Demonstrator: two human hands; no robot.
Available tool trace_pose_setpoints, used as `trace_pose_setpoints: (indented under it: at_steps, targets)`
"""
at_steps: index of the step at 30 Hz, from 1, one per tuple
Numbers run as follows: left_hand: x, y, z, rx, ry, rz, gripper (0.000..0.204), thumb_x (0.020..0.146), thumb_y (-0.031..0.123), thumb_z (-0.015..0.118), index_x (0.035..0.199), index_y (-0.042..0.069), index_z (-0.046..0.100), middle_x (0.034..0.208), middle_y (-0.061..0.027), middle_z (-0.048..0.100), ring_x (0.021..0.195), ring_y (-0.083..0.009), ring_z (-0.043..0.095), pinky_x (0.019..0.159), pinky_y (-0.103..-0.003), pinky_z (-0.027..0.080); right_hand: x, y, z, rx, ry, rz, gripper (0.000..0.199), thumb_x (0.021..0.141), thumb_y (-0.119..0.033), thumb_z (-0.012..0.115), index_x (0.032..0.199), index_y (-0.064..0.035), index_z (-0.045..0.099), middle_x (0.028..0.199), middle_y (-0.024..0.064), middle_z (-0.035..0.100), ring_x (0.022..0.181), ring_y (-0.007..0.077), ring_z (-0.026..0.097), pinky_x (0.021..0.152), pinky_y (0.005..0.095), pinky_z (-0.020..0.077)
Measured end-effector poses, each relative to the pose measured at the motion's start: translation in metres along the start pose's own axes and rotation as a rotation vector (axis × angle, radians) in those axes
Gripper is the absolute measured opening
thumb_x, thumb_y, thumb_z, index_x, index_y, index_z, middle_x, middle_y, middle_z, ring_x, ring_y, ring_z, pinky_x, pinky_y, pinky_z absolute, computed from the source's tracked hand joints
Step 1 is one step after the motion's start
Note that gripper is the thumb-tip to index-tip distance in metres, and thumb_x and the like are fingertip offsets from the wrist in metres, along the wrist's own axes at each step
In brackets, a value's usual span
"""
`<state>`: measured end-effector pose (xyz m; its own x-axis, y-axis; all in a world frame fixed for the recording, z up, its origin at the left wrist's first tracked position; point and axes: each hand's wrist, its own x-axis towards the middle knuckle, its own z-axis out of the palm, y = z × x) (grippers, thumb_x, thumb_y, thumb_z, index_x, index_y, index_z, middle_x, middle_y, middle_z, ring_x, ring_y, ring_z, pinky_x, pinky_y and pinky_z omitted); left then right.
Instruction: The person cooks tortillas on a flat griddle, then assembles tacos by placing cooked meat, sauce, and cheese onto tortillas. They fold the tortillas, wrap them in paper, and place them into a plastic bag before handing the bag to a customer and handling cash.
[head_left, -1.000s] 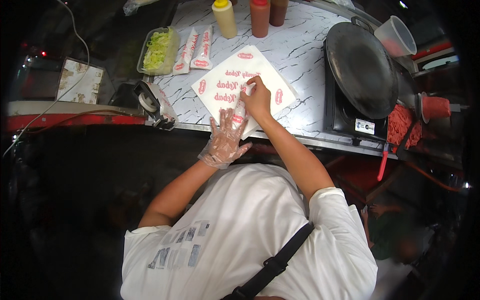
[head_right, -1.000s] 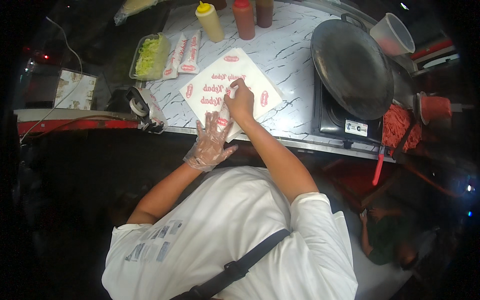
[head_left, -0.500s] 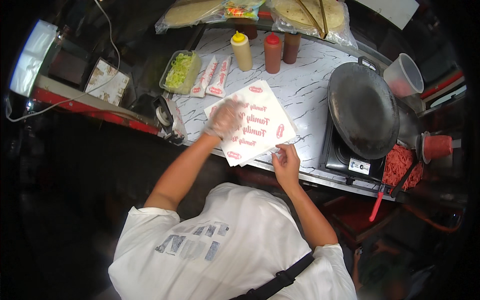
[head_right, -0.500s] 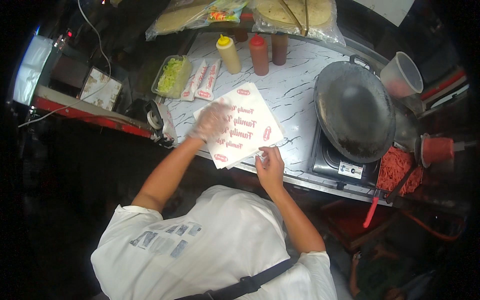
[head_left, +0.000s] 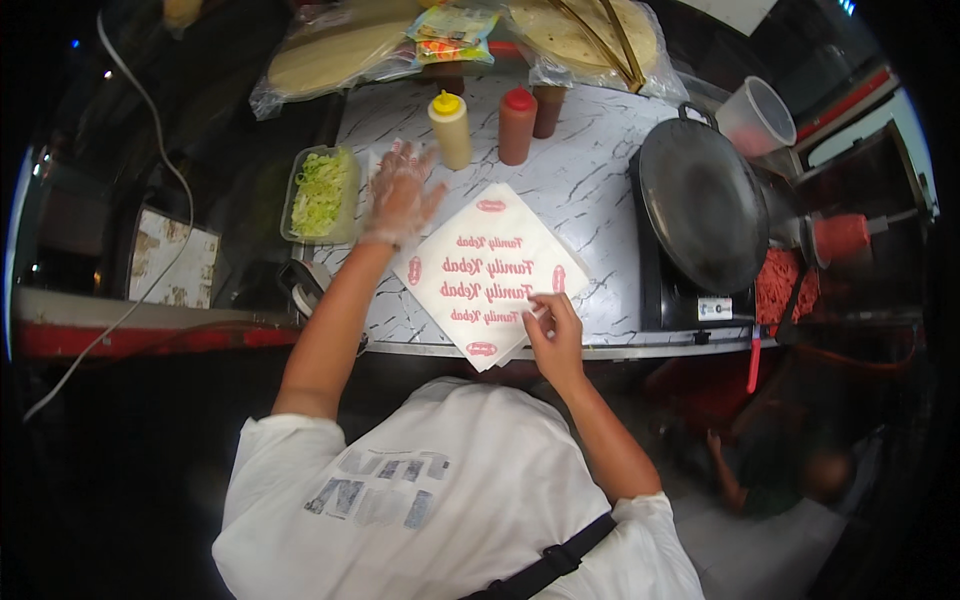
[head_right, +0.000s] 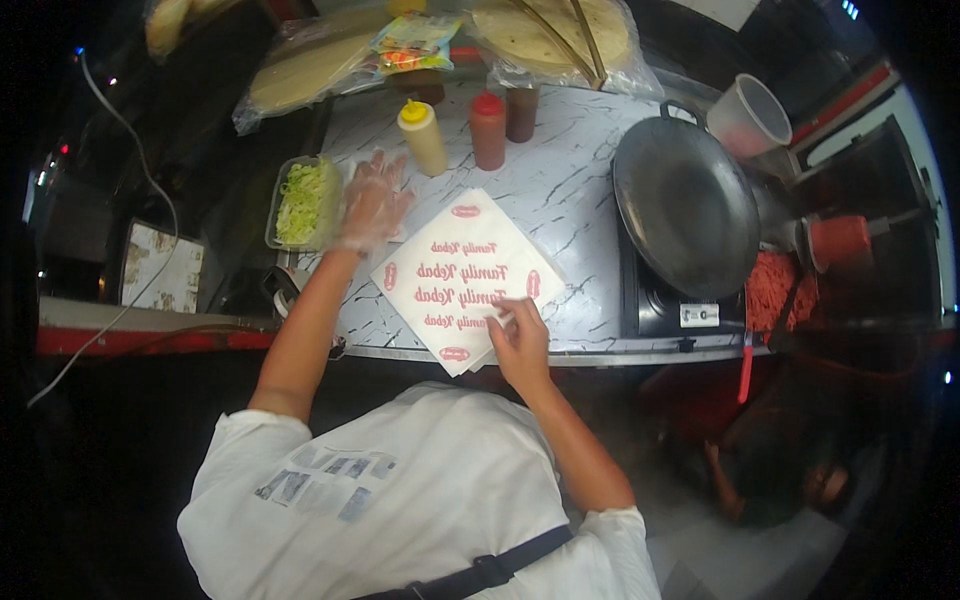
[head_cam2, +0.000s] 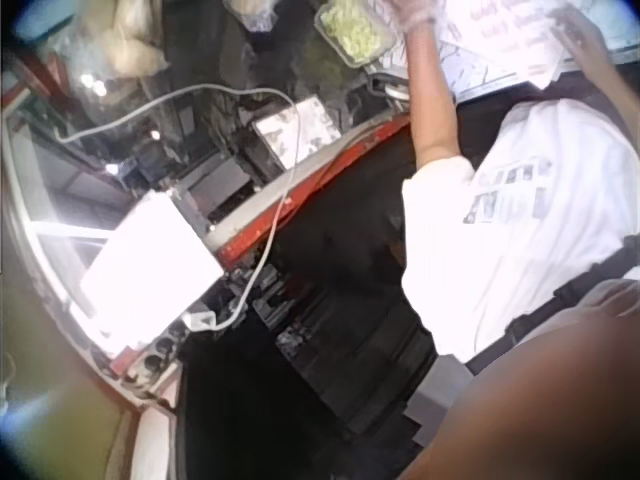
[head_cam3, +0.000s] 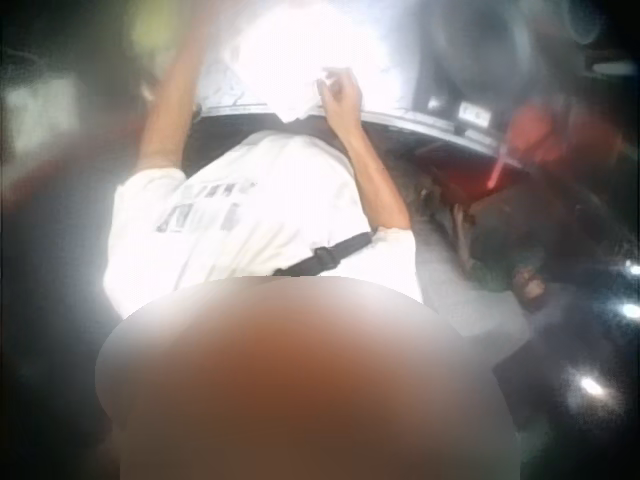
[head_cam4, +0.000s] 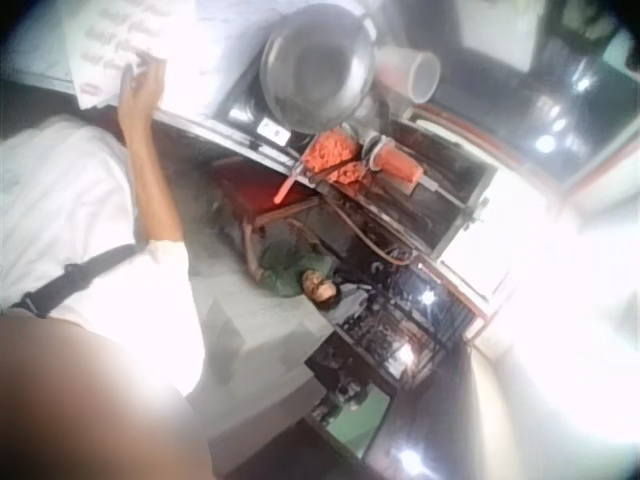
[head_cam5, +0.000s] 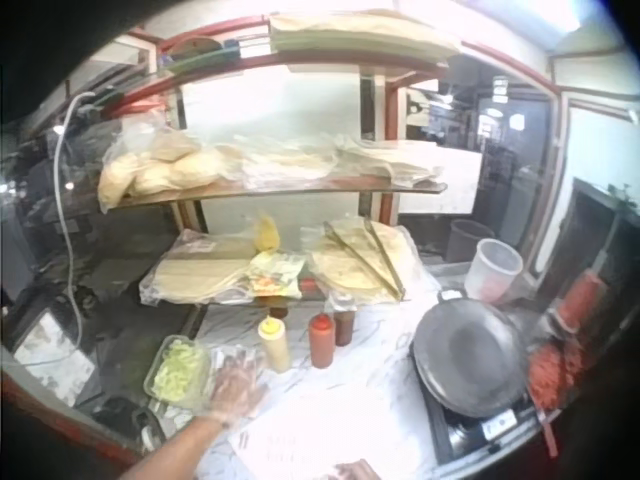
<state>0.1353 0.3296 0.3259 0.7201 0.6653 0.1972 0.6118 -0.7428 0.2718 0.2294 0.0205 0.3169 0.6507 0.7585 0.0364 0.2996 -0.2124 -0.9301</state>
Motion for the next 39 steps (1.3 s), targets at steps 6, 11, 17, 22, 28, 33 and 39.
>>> trace_pose_setpoints:
  at_steps: [6, 11, 17, 22, 28, 33, 39]
  targets:
    - [-0.077, 0.066, -0.039, -0.347, -0.045, 0.197, 0.075, 0.09, 0.041, 0.067, 0.155, 0.02, 0.036, 0.159, -0.0281, 0.025, 0.144, -0.0562, 0.022, 0.116, -0.065, 0.02, 0.059, -0.041, 0.038, 0.587, -0.213, 0.155, 0.023, 0.099, -0.014, 0.062, 0.117, 0.0009, 0.064, 0.093, 0.0036, 0.062, 0.072, 0.008, 0.058, 0.062, 0.0237, 0.049]
    - [-0.097, 0.055, -0.068, -0.231, -0.053, 0.213, 0.081, 0.088, 0.046, 0.069, 0.156, 0.02, 0.034, 0.161, -0.0262, 0.021, 0.143, -0.0563, 0.021, 0.11, -0.074, 0.017, 0.102, -0.064, 0.035, 0.709, 0.135, 0.186, 0.021, 0.099, -0.019, 0.061, 0.093, -0.0001, 0.067, 0.075, 0.0012, 0.061, 0.07, 0.0101, 0.059, 0.064, 0.0252, 0.0501]
    - [-0.106, 0.069, -0.08, -0.038, -0.008, 0.31, 0.074, 0.088, 0.046, 0.069, 0.151, 0.016, 0.044, 0.159, -0.023, 0.029, 0.145, -0.0545, 0.021, 0.114, -0.072, 0.007, 0.126, -0.082, 0.038, 0.526, -0.219, 0.155, 0.021, 0.1, -0.021, 0.062, 0.094, -0.001, 0.069, 0.08, 0.0029, 0.065, 0.075, 0.0089, 0.06, 0.07, 0.0257, 0.0518]
    - [-0.103, 0.088, -0.086, 0.047, 0.024, 0.365, 0.067, 0.089, 0.049, 0.065, 0.146, 0.018, 0.051, 0.16, -0.0128, 0.034, 0.148, -0.0464, 0.022, 0.113, -0.073, 0.009, 0.14, -0.09, 0.024, 0.528, -0.465, 0.171, 0.021, 0.098, -0.019, 0.063, 0.085, -0.0029, 0.065, 0.077, 0.0038, 0.066, 0.073, 0.0095, 0.06, 0.075, 0.0283, 0.0513]
    - [-0.113, 0.121, -0.085, 0.079, -0.049, 0.449, 0.068, 0.084, 0.047, 0.071, 0.143, 0.018, 0.054, 0.159, -0.013, 0.035, 0.148, -0.0428, 0.024, 0.114, -0.073, 0.008, 0.153, -0.092, -0.012, 0.457, -0.389, 0.107, 0.019, 0.096, -0.02, 0.064, 0.098, -0.0024, 0.07, 0.082, 0.0047, 0.068, 0.077, 0.0116, 0.06, 0.079, 0.0273, 0.0475]
    - [-0.118, 0.147, -0.085, 0.171, -0.002, 0.494, 0.068, 0.082, 0.045, 0.074, 0.141, 0.017, 0.056, 0.157, -0.0133, 0.038, 0.148, -0.0395, 0.028, 0.117, -0.066, 0.018, 0.151, -0.094, -0.016, 0.34, -0.428, -0.021, 0.024, 0.096, -0.025, 0.067, 0.1, -0.0023, 0.072, 0.084, 0.003, 0.067, 0.08, 0.0086, 0.059, 0.075, 0.0221, 0.045]
    - [-0.129, 0.169, -0.081, 0.139, 0.025, 0.477, 0.071, 0.073, 0.036, 0.081, 0.137, 0.016, 0.058, 0.146, -0.0145, 0.052, 0.143, -0.0375, 0.037, 0.119, -0.061, 0.023, 0.154, -0.096, -0.027, 0.191, -0.605, 0.015, 0.026, 0.097, -0.026, 0.066, 0.101, -0.0006, 0.072, 0.088, 0.0061, 0.068, 0.076, 0.013, 0.062, 0.073, 0.0268, 0.0488]
